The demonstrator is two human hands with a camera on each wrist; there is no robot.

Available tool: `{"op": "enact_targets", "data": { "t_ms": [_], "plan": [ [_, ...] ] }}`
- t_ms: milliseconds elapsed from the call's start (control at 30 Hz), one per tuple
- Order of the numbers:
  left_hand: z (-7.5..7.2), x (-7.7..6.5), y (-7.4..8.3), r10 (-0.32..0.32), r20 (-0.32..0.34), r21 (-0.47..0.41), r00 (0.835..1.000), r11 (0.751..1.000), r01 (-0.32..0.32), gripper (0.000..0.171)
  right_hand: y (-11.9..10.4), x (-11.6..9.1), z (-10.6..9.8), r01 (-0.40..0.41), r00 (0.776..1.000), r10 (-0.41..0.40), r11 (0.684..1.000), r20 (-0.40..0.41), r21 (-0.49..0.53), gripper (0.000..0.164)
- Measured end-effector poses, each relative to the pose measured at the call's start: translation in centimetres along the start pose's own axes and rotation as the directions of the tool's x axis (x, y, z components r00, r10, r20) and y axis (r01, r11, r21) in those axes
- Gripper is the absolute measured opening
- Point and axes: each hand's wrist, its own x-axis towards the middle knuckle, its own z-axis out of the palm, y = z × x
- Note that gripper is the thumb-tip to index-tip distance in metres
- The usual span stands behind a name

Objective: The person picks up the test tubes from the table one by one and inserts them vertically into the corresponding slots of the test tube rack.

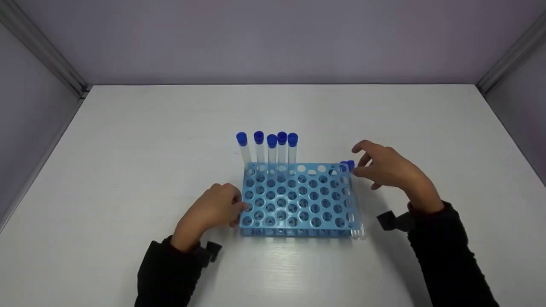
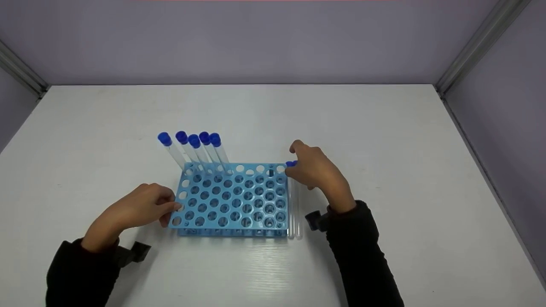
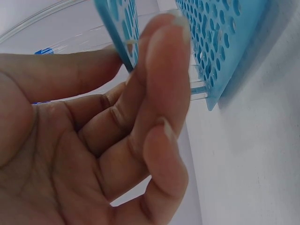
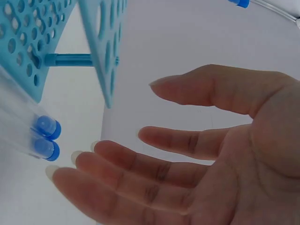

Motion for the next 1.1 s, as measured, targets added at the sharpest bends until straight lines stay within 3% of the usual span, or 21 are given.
{"op": "enact_targets", "data": {
  "t_ms": [333, 933, 1100],
  "plan": [
    [0.0, 0.0, 0.1, -0.006, 0.002, 0.005, 1.0, 1.0, 0.006, 0.015, 1.6, 1.2, 0.8, -0.113, 0.992, 0.112, 0.993, 0.054, 0.025, 0.053],
    [-0.2, -0.2, 0.2, 0.029, -0.011, 0.002, 1.0, 1.0, -0.029, 0.016, 3.2, 2.0, 2.2, -0.189, 0.978, 0.183, 0.98, 0.097, 0.06, 0.057],
    [-0.2, -0.1, 0.2, 0.014, -0.007, 0.003, 1.0, 1.0, -0.014, 0.016, 3.4, 2.1, 2.5, -0.191, 0.978, 0.184, 0.979, 0.1, 0.067, 0.057]
  ]
}}
